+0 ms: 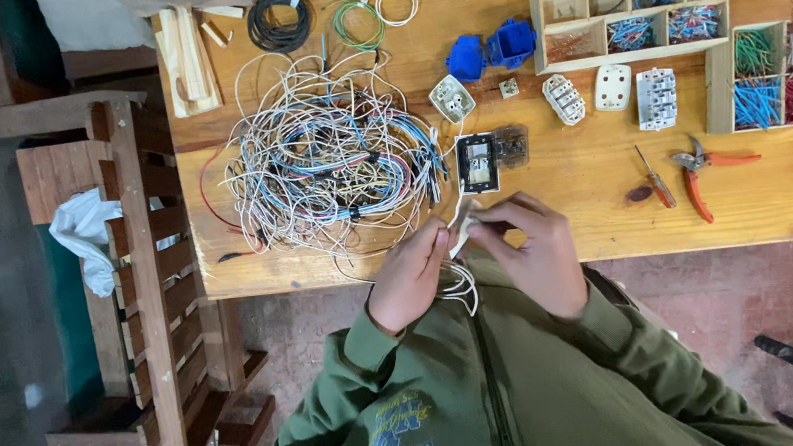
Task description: The person separates and untangles a bundle of wires by hand, pulling individual strands from the main mass and wrapping adhesive tape around one wire.
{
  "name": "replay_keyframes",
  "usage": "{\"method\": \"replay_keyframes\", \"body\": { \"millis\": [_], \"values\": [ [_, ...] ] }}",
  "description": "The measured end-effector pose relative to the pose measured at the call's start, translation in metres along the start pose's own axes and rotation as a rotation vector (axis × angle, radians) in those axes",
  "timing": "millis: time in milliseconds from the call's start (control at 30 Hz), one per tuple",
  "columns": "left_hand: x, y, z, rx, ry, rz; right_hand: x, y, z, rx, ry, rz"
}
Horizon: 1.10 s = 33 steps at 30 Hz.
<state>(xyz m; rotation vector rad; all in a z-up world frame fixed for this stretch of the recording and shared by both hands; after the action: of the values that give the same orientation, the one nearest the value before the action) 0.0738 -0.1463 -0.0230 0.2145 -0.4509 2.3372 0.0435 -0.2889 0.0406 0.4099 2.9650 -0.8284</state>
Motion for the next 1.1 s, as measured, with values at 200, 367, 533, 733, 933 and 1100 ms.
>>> {"method": "replay_keyframes", "body": {
  "millis": [200, 367, 533, 733, 933, 1100],
  "values": [
    [-0.001, 0.000, 0.011, 0.004, 0.029, -0.050, 0.006, -0.011, 0.040, -0.090, 0.175, 0.027],
    [-0.006, -0.008, 0.010, 0.034, 0.060, -0.010, 0.015, -0.028, 0.088, -0.288, 0.393, 0.202],
    [-0.004, -0.022, 0.011, 0.070, 0.169, 0.037, 0.015, -0.033, 0.077, -0.597, 0.462, 0.266],
    [0.004, -0.035, -0.006, -0.142, 0.284, 0.001, 0.008, 0.001, 0.070, -1.000, 0.590, -0.169],
    [0.014, -0.044, 0.014, -0.403, 0.344, -0.010, 0.001, 0.024, 0.008, -0.032, 0.393, -0.732],
    [0.014, -0.054, 0.022, -0.556, 0.405, 0.040, -0.002, 0.032, 0.023, -0.019, 0.164, -0.506]
  ]
}}
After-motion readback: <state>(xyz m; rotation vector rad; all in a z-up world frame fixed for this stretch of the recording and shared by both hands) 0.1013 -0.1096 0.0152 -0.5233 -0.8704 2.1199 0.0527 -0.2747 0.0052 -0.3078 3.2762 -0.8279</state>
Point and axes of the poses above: each hand's wrist, its own x-axis away from the middle knuckle, its own y-axis out of the palm, z = x × y, the point moved 10 cm from there along -x, towards the middle knuckle, and after that the axes turned 4 degrees about x, right-handed, at the moved point
